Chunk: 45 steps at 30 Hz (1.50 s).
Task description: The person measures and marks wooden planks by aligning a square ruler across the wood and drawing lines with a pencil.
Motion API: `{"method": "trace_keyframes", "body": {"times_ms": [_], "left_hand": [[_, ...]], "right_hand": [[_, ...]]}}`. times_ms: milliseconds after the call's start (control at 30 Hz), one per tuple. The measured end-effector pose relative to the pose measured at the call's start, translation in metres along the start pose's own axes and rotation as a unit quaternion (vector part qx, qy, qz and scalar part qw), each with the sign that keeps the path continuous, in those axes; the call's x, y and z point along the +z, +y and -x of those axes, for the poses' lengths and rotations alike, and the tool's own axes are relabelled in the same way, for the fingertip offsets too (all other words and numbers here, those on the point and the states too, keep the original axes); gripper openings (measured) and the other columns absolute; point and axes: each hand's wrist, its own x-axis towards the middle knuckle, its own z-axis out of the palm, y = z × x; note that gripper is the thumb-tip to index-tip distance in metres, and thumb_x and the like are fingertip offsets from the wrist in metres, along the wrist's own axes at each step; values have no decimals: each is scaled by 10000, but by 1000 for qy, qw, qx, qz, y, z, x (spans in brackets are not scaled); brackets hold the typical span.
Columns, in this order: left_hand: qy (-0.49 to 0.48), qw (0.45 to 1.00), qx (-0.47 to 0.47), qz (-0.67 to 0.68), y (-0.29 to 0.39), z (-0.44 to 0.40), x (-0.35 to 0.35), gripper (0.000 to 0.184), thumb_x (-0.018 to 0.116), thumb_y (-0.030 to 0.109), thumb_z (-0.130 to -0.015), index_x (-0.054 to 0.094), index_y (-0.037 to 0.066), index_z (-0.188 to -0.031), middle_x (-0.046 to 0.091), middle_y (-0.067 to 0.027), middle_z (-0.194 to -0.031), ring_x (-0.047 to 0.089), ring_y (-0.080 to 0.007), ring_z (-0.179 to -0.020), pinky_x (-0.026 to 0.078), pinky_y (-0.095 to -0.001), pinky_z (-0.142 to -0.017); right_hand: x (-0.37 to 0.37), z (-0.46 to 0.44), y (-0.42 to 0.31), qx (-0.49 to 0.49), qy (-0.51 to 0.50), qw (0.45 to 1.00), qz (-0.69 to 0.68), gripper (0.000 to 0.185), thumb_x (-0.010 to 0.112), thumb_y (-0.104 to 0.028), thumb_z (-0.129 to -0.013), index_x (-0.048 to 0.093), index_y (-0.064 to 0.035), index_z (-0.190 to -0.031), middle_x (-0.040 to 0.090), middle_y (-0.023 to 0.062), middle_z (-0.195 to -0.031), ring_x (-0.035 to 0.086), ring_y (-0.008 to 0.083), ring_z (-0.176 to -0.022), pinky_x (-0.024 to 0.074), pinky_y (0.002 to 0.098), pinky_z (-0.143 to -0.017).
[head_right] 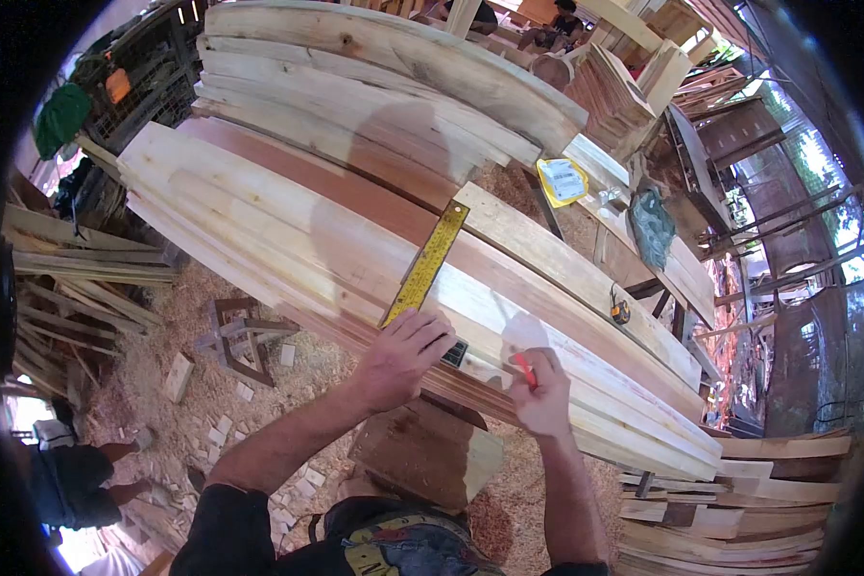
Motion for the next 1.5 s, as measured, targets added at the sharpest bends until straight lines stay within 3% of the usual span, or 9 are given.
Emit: {"method": "trace_keyframes", "body": {"times_ms": [167, 300, 467, 567, 667, 767, 1067, 1267, 1500], "left_hand": [[-10, 997, 72, 21, 8, -15, -7, 372, 645, 78, -856, 683, 68, -1226, 613, -127, -1244, 556, -317, -1250, 368, -519, -1165], [-27, 993, 112, 38, 30, -39, -1, 392, 683, 81, -844, 696, 79, -1236, 606, -141, -1279, 550, -337, -1270, 370, -538, -1166], [11, 994, 100, 42, 29, -57, -5, 402, 697, 62, -863, 686, 89, -1264, 604, -162, -1345, 535, -379, -1322, 386, -547, -1159], [98, 994, 32, 43, -29, -48, -24, 364, 674, 35, -913, 658, 90, -1273, 619, -171, -1391, 545, -391, -1340, 393, -554, -1166], [165, 982, -63, -69, -116, -28, -50, 260, 653, 209, -1024, 682, 26, -1208, 680, -187, -1292, 595, -396, -1267, 437, -512, -1128], [134, 967, -136, -168, -162, -29, -68, 315, 658, 284, -1031, 676, 53, -1245, 664, -196, -1318, 577, -412, -1289, 425, -530, -1136], [5, 927, -214, -308, -175, -32, -60, 493, 517, 476, -1087, 598, 153, -1450, 512, -156, -1568, 387, -399, -1505, 250, -626, -1235], [-61, 923, -259, -278, -160, -40, -71, 529, 432, 470, -1107, 563, 150, -1507, 448, -171, -1627, 301, -384, -1569, 197, -621, -1272], [54, 960, -80, -262, -227, -17, -56, 373, 606, 120, -967, 687, 64, -1326, 637, -179, -1438, 534, -389, -1389, 372, -555, -1213]], "right_hand": [[20, 10, -22, 18, -3, 999, -48, 509, 796, 1, -814, 663, -22, -1305, 624, 130, -1256, 643, 198, -800, 532, 266, -685], [13, -4, -26, -109, -1, 994, 15, 543, 844, -55, -825, 660, -24, -1334, 681, 136, -1135, 625, 182, -736, 528, 309, -653], [-14, -3, -8, 3, -10, 1000, 6, 520, 881, -101, -838, 678, -31, -1311, 700, 103, -1024, 604, 163, -714, 512, 323, -645], [-38, 2, 16, 47, 5, 999, 0, 558, 898, -147, -844, 678, -36, -1345, 685, 61, -999, 563, 133, -712, 494, 307, -659], [-58, 8, 40, 112, -11, 993, -16, 619, 896, -178, -861, 659, -51, -1418, 665, 22, -1017, 544, 114, -779, 490, 289, -711], [-65, 11, 70, 95, -25, 995, -31, 649, 881, -165, -886, 616, -11, -1458, 686, -5, -1157, 563, 102, -925, 497, 287, -809], [-72, 6, 65, 67, -71, 989, 107, 522, 891, -210, -786, 727, -50, -1256, 658, 159, -1230, 692, 311, -967, 571, 404, -849], [-67, 6, 61, 71, -48, 993, 84, 505, 870, -231, -793, 734, -61, -1249, 654, 165, -1228, 692, 345, -1018, 583, 423, -889], [-52, 15, 89, -18, -49, 998, 29, 459, 850, -124, -821, 724, -72, -1260, 641, 156, -1218, 652, 368, -1054, 557, 456, -975]]}}
